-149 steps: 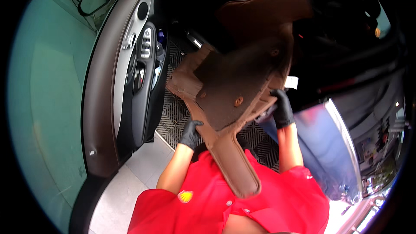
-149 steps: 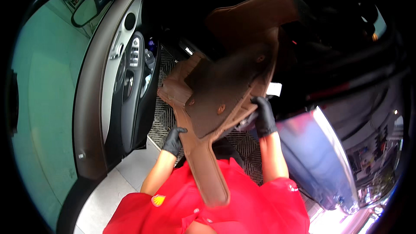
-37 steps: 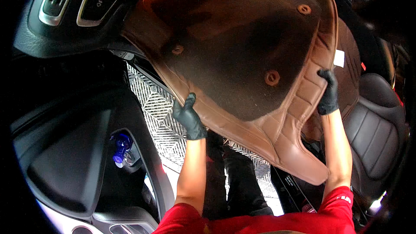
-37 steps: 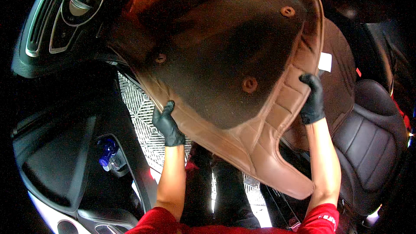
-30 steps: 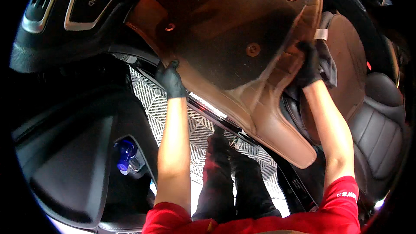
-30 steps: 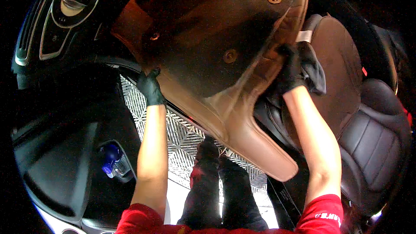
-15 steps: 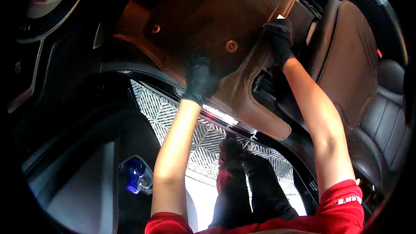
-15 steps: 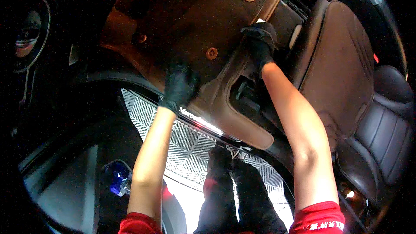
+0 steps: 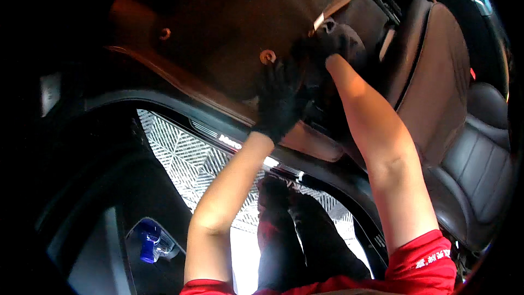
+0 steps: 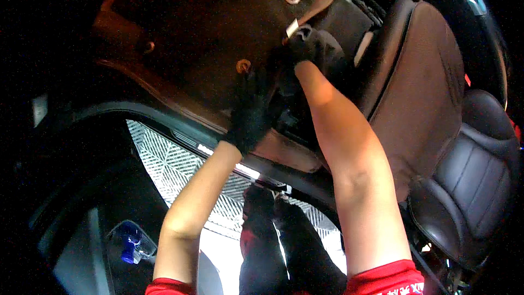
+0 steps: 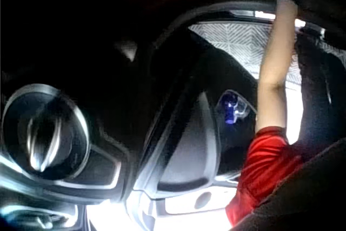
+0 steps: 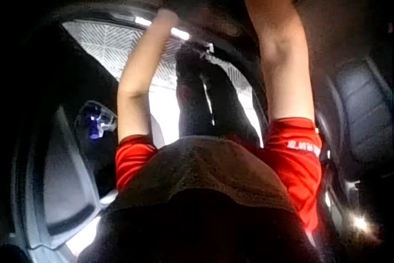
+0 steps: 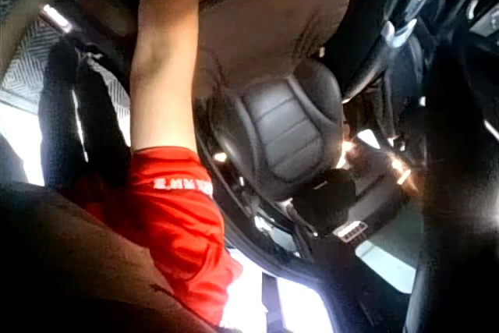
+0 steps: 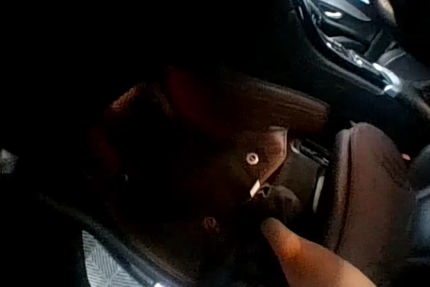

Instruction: The person wipes brown car floor mats with a gray cloth while wearing black gloves. They clean the mats on the sidewalk, then carry them into a garage and place them inside a blue car, adjusting them on the floor.

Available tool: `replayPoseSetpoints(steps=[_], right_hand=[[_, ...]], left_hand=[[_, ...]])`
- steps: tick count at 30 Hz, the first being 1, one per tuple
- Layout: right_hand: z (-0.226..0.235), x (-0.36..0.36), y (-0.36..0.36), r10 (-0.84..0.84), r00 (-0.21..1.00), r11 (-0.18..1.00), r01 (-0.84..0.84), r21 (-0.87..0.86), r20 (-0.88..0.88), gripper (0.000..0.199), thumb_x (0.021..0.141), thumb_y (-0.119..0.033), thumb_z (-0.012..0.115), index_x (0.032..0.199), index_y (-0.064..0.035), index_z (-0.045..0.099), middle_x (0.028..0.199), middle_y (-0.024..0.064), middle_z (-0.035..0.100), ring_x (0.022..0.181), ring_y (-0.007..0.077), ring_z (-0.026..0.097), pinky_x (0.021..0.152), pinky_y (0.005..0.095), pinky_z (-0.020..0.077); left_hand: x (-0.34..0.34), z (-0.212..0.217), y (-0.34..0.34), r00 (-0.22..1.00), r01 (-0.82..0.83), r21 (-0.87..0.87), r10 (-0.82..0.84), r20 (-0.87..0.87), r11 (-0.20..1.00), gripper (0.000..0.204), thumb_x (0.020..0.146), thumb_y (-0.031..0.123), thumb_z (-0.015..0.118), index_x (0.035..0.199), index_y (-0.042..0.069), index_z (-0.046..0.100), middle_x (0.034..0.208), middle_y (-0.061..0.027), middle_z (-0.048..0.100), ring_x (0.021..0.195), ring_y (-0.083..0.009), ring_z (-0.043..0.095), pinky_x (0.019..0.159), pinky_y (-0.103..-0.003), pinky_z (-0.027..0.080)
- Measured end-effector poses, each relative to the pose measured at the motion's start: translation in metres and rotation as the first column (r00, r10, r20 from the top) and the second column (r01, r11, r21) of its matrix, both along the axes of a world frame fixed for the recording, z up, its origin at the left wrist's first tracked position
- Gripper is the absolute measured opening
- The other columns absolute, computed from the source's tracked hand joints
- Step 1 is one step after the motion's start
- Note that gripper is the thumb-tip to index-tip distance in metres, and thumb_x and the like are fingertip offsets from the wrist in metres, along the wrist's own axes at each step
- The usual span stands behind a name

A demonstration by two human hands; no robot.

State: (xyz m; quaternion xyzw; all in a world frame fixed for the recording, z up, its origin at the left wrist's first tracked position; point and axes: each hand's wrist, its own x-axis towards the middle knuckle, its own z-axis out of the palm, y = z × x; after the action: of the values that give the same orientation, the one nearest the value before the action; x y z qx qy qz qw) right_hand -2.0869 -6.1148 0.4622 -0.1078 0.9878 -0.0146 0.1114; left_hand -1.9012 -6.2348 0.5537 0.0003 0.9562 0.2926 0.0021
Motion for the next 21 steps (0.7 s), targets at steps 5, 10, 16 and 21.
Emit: replayPoseSetpoints(steps=[5,10,16,21], right_hand=[[0.013,0.008,-0.007,0.061,0.943,0.998,-0.052,0.039,-0.327,0.042,0.080,-0.039,0.054,0.099,-0.0015,0.062,0.091,0.0166,0.062,0.085,0.0322,0.061,0.072,0.0380,0.0484],[0.072,0.006,0.005,0.242,0.965,0.968,-0.235,0.085,-0.096,0.040,0.078,-0.037,0.058,0.098,-0.0023,0.062,0.089,0.0168,0.063,0.084,0.0312,0.061,0.073,0.0379,0.0483],[0.267,0.100,-0.005,0.677,0.736,0.717,-0.659,-0.228,0.004,0.038,0.077,-0.036,0.062,0.097,-0.0031,0.062,0.088,0.0171,0.063,0.082,0.0299,0.062,0.073,0.0377,0.0482],[0.312,0.179,-0.005,0.550,0.809,0.621,-0.232,-0.749,0.206,0.025,0.076,-0.019,0.064,0.097,-0.0058,0.062,0.093,0.0144,0.064,0.084,0.0272,0.061,0.076,0.0344,0.0490]], left_hand=[[-0.010,-0.005,-0.008,0.997,0.012,0.157,-0.024,0.078,0.988,0.070,0.084,0.044,0.051,0.138,0.007,0.027,0.139,-0.0220,0.031,0.126,-0.0414,0.030,0.104,-0.058,0.016],[0.003,-0.047,0.008,0.998,-0.067,0.076,0.068,-0.009,0.995,0.069,0.085,0.046,0.051,0.139,0.009,0.027,0.140,-0.0217,0.030,0.128,-0.0403,0.029,0.106,-0.056,0.013],[-0.010,0.010,0.002,0.937,-0.238,0.383,0.107,0.334,0.893,0.070,0.081,0.043,0.054,0.136,0.007,0.032,0.139,-0.0217,0.031,0.128,-0.0367,0.031,0.107,-0.050,0.016],[0.029,0.031,-0.013,0.979,0.025,0.147,-0.054,0.199,0.989,0.067,0.080,0.042,0.053,0.134,0.006,0.036,0.137,-0.0198,0.035,0.128,-0.0364,0.030,0.108,-0.050,0.015]])
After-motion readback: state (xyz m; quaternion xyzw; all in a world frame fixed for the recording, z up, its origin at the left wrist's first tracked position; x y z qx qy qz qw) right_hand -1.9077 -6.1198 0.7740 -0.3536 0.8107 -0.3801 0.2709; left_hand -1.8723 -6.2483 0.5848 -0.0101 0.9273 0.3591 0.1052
